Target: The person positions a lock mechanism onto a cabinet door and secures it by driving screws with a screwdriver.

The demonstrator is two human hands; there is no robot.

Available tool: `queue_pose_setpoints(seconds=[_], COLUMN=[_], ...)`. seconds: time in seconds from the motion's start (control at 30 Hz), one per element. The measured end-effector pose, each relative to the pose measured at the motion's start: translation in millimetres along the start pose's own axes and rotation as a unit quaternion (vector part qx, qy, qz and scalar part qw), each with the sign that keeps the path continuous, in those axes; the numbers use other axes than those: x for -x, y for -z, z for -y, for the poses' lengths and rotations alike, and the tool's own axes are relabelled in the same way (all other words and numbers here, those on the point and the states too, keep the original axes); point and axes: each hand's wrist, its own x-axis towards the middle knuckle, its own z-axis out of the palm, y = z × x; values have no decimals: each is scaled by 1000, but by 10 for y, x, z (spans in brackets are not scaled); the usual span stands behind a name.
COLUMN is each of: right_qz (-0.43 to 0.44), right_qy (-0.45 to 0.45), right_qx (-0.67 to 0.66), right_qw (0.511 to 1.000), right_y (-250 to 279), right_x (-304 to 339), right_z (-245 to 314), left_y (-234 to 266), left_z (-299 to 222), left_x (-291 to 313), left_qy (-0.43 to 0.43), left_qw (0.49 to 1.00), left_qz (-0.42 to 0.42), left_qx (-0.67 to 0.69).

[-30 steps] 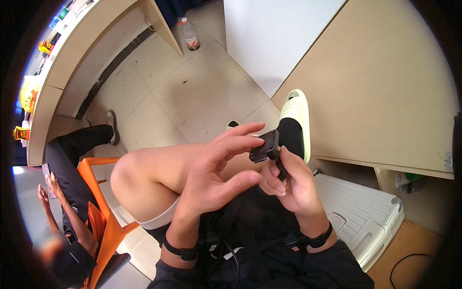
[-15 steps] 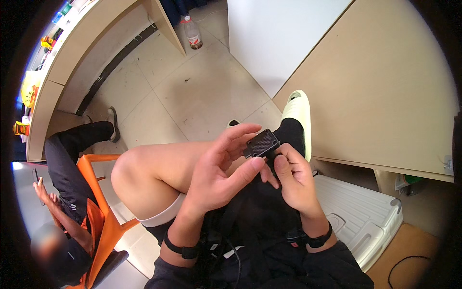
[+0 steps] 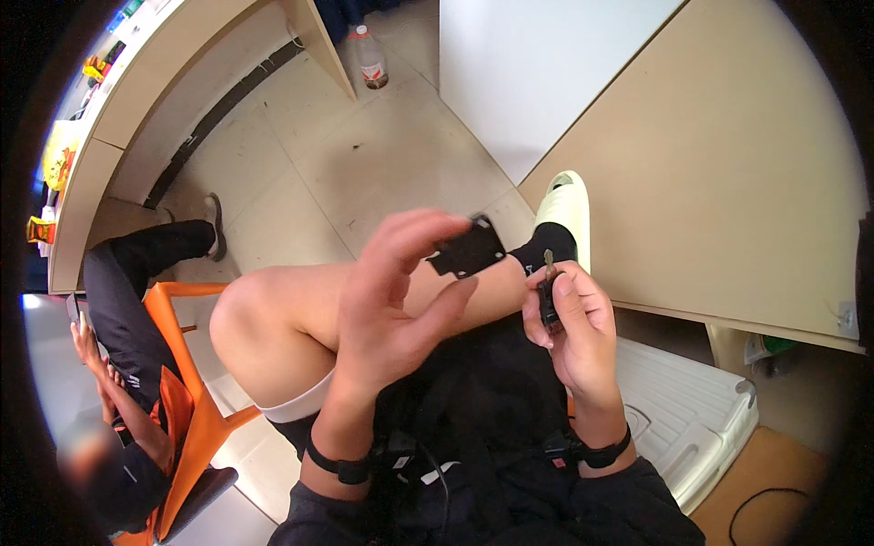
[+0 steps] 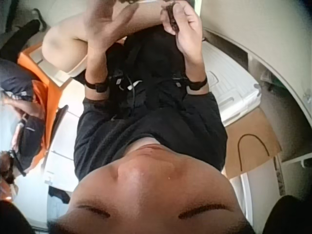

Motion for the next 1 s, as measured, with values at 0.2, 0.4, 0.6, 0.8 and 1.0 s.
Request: queue_pose_setpoints(seconds=[0.2,0.4,0.6,0.8,1.0], right_qz=[-11,-38,-3,8,4], right_qy=[2,15,5,-2,-34], right_qx=[89,122,106,97,93], right_qw=[996,992,994,995,995], right_y=[-118,-196,-186,-244,-252], right_x=[-24,-28,-45,-41,1], right_z=[9,6,-17,-4,-17], left_y=[-45,-133,-175,-108,-29], left_z=[31,18,-15,11,-26], left_x=[2,10,32,52,80], left_qy=[-5,48,160,175,192], left_qw=[991,998,976,966,961], left_qz=[107,36,-48,-84,-68], left_qx=[-75,10,141,170,186])
